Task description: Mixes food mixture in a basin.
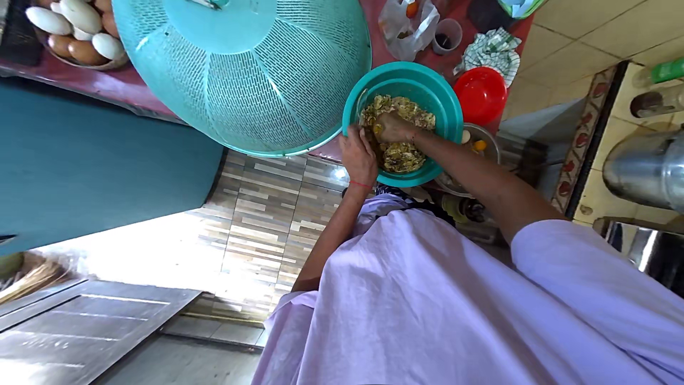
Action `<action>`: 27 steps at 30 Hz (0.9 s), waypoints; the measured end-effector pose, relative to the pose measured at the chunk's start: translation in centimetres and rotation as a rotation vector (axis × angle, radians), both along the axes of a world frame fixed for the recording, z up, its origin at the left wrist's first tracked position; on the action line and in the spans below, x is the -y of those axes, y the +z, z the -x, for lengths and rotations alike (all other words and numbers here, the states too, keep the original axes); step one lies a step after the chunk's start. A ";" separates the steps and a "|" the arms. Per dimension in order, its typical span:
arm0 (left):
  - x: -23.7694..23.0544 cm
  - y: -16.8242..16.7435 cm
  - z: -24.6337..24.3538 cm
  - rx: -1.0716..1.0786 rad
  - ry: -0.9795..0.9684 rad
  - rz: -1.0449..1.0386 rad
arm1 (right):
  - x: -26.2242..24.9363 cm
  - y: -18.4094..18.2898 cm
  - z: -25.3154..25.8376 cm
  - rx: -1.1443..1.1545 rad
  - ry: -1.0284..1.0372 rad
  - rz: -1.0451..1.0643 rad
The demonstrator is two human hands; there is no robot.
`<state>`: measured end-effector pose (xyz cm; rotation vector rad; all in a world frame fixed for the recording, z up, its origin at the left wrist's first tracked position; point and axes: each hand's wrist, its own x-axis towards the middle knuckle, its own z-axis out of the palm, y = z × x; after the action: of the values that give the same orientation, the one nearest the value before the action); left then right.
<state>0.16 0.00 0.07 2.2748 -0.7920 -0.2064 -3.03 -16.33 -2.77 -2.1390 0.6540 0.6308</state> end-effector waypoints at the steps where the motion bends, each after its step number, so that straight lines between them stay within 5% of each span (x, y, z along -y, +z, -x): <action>1: 0.0 0.0 0.0 -0.003 0.002 -0.002 | 0.0 0.0 0.0 0.005 0.017 0.019; 9: 0.1 -0.3 0.1 0.038 0.004 0.025 | 1.5 2.7 -0.1 0.061 0.088 0.196; 15: 0.2 -0.5 0.2 0.046 0.022 0.033 | -0.9 1.5 -0.1 -0.146 0.244 0.067; 27: 0.1 -0.1 0.1 0.010 0.012 0.009 | -0.9 1.9 1.5 -0.012 0.166 0.069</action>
<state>0.02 -0.12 0.00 2.2732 -0.7827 -0.1850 -4.54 -15.44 -0.91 -2.2715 0.5142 0.7200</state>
